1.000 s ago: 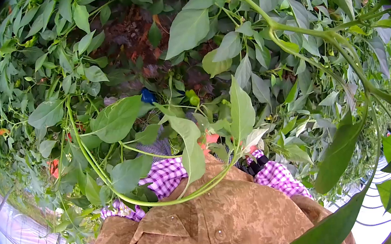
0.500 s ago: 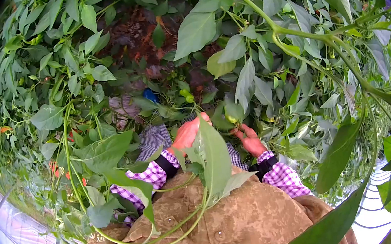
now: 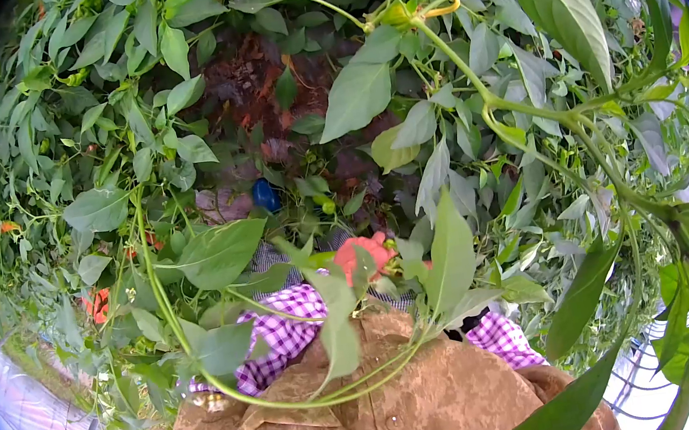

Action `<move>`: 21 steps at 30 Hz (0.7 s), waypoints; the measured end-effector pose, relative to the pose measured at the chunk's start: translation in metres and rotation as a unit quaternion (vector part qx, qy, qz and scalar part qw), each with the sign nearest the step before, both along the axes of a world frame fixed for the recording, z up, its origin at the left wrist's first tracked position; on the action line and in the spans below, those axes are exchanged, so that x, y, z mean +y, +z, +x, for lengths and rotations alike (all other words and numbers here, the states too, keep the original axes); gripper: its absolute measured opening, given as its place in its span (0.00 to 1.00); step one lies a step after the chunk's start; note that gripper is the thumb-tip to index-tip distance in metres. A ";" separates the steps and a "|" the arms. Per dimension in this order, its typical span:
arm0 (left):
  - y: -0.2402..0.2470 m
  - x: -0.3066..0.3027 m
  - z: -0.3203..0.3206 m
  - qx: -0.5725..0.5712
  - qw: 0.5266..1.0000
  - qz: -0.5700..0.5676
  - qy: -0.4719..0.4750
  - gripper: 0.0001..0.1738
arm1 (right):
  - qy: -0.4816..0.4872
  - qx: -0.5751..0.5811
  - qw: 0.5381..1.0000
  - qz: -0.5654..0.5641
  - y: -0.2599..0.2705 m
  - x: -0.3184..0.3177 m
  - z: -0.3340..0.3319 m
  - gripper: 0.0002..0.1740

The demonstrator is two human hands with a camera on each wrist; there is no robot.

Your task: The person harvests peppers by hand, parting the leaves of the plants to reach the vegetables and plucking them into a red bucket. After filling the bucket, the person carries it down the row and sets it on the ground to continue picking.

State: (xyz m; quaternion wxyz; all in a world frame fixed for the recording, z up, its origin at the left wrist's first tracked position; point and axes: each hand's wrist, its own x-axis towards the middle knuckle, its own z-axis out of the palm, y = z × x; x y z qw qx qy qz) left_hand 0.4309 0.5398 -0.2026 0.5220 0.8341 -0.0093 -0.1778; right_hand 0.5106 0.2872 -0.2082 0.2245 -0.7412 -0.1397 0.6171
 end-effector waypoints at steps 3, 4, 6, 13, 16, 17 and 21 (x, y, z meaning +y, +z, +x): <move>-0.071 -0.034 -0.039 -0.111 0.951 -0.266 0.109 0.18 | -0.021 -0.003 1.000 -0.001 0.060 0.044 0.018 0.21; -0.060 -0.030 -0.039 0.034 0.871 -0.461 0.168 0.20 | -0.053 0.013 0.997 -0.058 0.077 0.061 0.023 0.21; -0.036 -0.013 -0.028 0.169 0.733 -0.622 0.219 0.21 | -0.039 0.017 0.999 0.034 0.034 0.023 0.019 0.18; -0.073 -0.029 -0.026 -0.041 0.849 -0.423 0.316 0.14 | 0.096 -0.224 0.970 0.025 0.051 0.074 0.031 0.23; 0.008 0.071 0.004 0.070 0.985 -0.010 0.155 0.20 | 0.098 -0.373 0.905 0.178 0.052 0.129 0.053 0.24; 0.004 0.089 0.006 0.056 0.977 0.002 0.207 0.18 | -0.032 -0.325 0.926 0.187 0.051 0.155 0.060 0.22; 0.011 0.159 -0.012 0.077 0.909 -0.072 0.402 0.13 | -0.321 -0.163 0.908 0.214 -0.037 0.167 0.122 0.17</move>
